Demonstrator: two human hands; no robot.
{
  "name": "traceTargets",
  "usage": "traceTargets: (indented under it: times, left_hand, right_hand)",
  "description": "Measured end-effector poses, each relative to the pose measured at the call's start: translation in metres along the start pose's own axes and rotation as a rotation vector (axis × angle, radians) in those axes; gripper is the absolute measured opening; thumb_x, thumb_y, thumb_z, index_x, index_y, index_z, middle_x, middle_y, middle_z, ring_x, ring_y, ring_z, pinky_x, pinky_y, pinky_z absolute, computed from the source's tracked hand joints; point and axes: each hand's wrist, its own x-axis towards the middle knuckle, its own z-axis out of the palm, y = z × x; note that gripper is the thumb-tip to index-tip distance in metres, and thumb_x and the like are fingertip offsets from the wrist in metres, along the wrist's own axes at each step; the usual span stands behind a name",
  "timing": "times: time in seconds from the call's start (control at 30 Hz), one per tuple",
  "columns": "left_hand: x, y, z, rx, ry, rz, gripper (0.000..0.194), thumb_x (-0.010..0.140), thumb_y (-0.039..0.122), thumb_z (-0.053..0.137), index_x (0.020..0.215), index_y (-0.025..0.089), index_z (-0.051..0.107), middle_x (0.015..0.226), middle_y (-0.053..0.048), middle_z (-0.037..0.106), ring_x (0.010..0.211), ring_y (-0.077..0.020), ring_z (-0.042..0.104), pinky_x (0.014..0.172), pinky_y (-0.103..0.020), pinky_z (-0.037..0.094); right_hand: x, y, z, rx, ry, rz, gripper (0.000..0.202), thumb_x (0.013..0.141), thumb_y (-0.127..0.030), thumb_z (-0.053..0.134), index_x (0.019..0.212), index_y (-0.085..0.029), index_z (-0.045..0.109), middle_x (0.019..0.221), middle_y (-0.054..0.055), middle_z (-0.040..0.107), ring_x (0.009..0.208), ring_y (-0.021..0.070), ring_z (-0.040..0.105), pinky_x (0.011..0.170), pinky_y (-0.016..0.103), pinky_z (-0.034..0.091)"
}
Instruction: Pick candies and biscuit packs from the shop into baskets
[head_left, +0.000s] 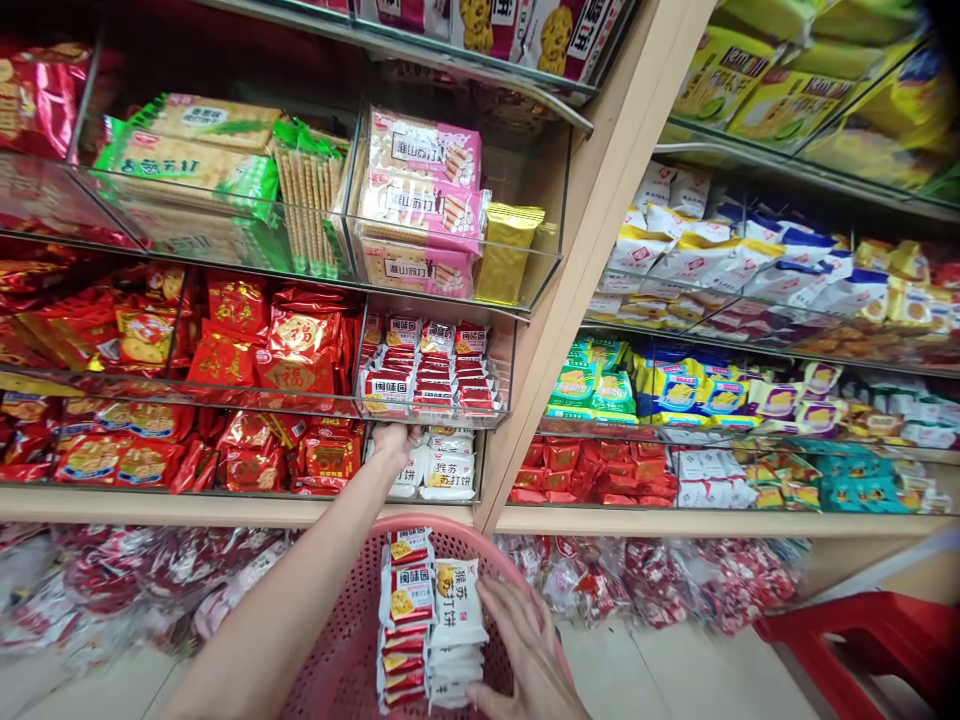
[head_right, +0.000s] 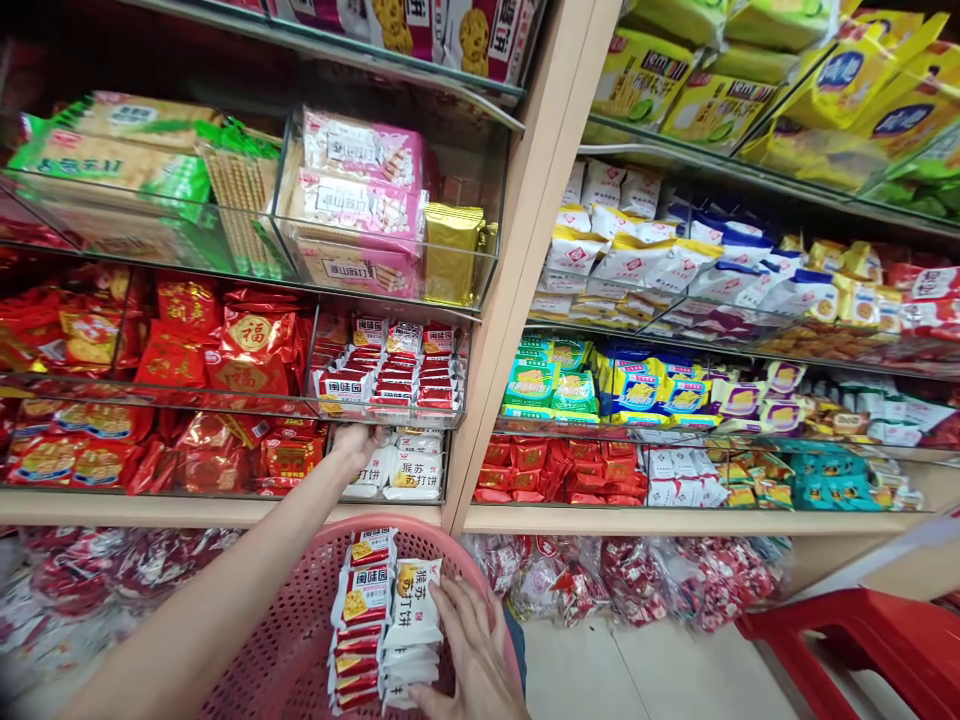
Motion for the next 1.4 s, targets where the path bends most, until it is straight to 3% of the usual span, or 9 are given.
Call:
traceTargets:
  times: [0.3,0.4,0.53,0.7,0.8,0.93,1.1,1.23,1.4]
  left_hand:
    - [-0.024,-0.007,-0.008,-0.037,-0.16,-0.033,0.005,0.084,0.014,0.055,0.083,0.01,0.056,0.07,0.001,0.06,0.056,-0.007,0.057,0.05,-0.019,0.05]
    - [-0.039,-0.01,-0.018,0.019,-0.204,-0.05,0.013,0.081,0.011,0.058,0.072,0.013,0.049,0.059,0.001,0.058,0.052,-0.0072,0.059,0.05,-0.016,0.049]
    - [-0.066,-0.01,-0.04,0.124,-0.253,-0.087,0.023,0.076,0.013,0.065,0.07,0.017,0.043,0.055,0.001,0.059,0.051,-0.0087,0.06,0.048,-0.015,0.048]
    - [-0.112,-0.018,-0.08,0.266,-0.357,-0.177,0.023,0.072,0.022,0.07,0.077,0.016,0.048,0.055,0.001,0.06,0.044,-0.0074,0.055,0.039,-0.013,0.04]
    - [-0.139,-0.03,-0.1,0.415,-0.487,-0.242,0.03,0.071,0.031,0.07,0.089,0.015,0.051,0.059,0.002,0.061,0.041,-0.0057,0.051,0.035,-0.012,0.034]
    - [-0.161,-0.046,-0.114,0.631,-0.695,-0.271,0.042,0.074,0.043,0.063,0.104,0.017,0.048,0.067,0.002,0.061,0.041,-0.005,0.051,0.035,-0.013,0.034]
    - [-0.173,-0.06,-0.121,0.712,-0.849,-0.329,0.042,0.079,0.043,0.057,0.109,0.017,0.045,0.068,0.002,0.061,0.037,-0.0038,0.047,0.032,-0.014,0.03]
    - [-0.177,-0.065,-0.128,0.708,-0.913,-0.317,0.041,0.081,0.038,0.055,0.114,0.017,0.044,0.072,0.001,0.062,0.037,-0.0019,0.041,0.033,-0.014,0.03]
    - [-0.183,-0.066,-0.136,0.664,-0.887,-0.285,0.041,0.081,0.038,0.055,0.114,0.017,0.044,0.077,0.0,0.061,0.042,-0.0026,0.04,0.037,-0.015,0.035]
  right_hand:
    - [-0.001,0.002,0.0,0.014,0.014,-0.035,0.081,0.077,-0.056,0.053,0.143,-0.03,0.013,0.148,0.007,0.026,0.135,0.0316,0.018,0.108,0.055,0.007]
    - [-0.002,0.002,0.0,0.025,0.04,-0.055,0.08,0.078,-0.055,0.051,0.143,-0.03,0.011,0.148,0.007,0.025,0.135,0.0302,0.018,0.109,0.052,0.008]
    - [-0.004,0.0,-0.003,0.051,0.079,-0.032,0.075,0.081,-0.051,0.05,0.142,-0.031,0.011,0.148,0.005,0.025,0.136,0.0281,0.018,0.109,0.052,0.006]
    - [-0.005,-0.004,-0.013,0.149,0.142,0.054,0.072,0.081,-0.05,0.052,0.141,-0.032,0.016,0.146,0.005,0.028,0.136,0.0284,0.016,0.109,0.052,0.011]
    - [-0.002,-0.01,-0.02,0.367,0.178,0.082,0.074,0.079,-0.049,0.055,0.14,-0.029,0.02,0.146,0.007,0.028,0.135,0.0274,0.021,0.109,0.048,0.02]
    - [0.01,-0.025,-0.03,0.903,0.199,0.078,0.066,0.08,-0.045,0.057,0.136,-0.028,0.028,0.139,0.008,0.04,0.126,0.0227,0.038,0.102,0.04,0.034]
    - [0.025,-0.037,-0.038,1.404,0.051,0.301,0.041,0.081,-0.045,0.057,0.112,-0.018,0.057,0.103,0.008,0.067,0.089,0.0205,0.064,0.076,0.034,0.049]
    - [0.028,-0.04,-0.038,1.55,-0.046,0.406,0.028,0.078,-0.037,0.063,0.092,-0.013,0.066,0.075,0.005,0.071,0.064,0.0158,0.064,0.061,0.027,0.047]
    - [0.028,-0.045,-0.033,1.649,-0.038,0.372,0.024,0.074,-0.032,0.068,0.091,-0.014,0.066,0.078,0.005,0.071,0.069,0.017,0.065,0.066,0.028,0.048]
